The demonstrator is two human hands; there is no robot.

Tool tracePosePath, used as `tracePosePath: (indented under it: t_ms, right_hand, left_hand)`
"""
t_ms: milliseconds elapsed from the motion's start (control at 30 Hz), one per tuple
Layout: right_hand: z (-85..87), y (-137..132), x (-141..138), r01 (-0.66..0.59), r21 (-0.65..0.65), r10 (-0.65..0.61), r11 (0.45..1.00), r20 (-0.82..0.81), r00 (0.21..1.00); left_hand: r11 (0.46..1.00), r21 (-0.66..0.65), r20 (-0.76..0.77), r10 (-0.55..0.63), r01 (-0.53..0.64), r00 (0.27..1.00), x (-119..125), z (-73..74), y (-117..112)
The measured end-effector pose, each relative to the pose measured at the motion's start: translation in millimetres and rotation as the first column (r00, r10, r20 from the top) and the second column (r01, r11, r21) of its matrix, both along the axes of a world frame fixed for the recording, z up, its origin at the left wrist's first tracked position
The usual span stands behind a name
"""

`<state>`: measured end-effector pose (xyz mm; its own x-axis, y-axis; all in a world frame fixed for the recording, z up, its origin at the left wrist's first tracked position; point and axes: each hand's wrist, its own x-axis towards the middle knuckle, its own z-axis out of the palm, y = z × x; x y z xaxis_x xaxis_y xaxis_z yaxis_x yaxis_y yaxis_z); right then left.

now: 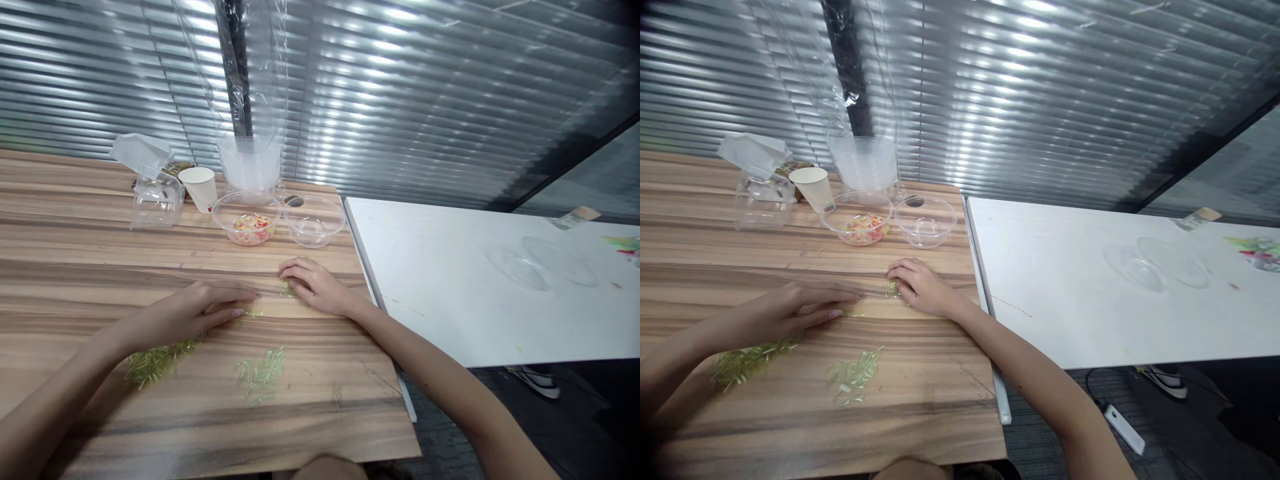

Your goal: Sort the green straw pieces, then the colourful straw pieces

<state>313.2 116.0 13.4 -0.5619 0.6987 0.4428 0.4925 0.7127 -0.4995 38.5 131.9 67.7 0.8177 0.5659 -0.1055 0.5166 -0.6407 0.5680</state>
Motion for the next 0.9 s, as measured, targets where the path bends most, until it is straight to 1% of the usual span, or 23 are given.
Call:
tracePosePath:
  t_ms: [100,233,467,633,767,900]
  right_hand:
    - [-0.4,0.0,-0.3,0.003,-0.002,-0.003,1.000,-0.003,1.000]
    - [0.2,-0.6,-0.5,0.010,-0.008,-0.010,1.000,-0.014,1.000]
    - [0.4,-0.6,0.0,0.005,-0.006,-0.005,1.000,0.000,1.000]
    - [-0.1,-0.3,0.0,0.006,-0.006,-0.006,1.000,0.000,1.000]
    - [-0.7,-0.2,0.0,0.004,-0.005,-0.004,1.000,-0.006,1.000]
    - [-0.9,-0.4,0.1,0.006,-0.001,-0.006,1.000,0.005,1.000]
  left_hand:
    - [1.000,-0.009,0.004,0.006,-0.006,1.000,0.1,-1.6,1.3]
    - [1.000,0.003,-0.019,0.001,-0.001,1.000,1.1,0.3,0.5]
    - [1.000,0.014,-0.014,-0.007,0.007,1.000,1.6,1.8,0.2]
    - [1.000,-0.008,-0.017,0.005,-0.005,1.000,1.2,3.4,-0.4]
    - [1.000,-0.012,-0.062,-0.003,0.002,0.998,-1.2,1.2,-0.3]
    - [1.000,-0.021,-0.054,-0.009,0.008,0.999,-2.3,-1.3,1.0]
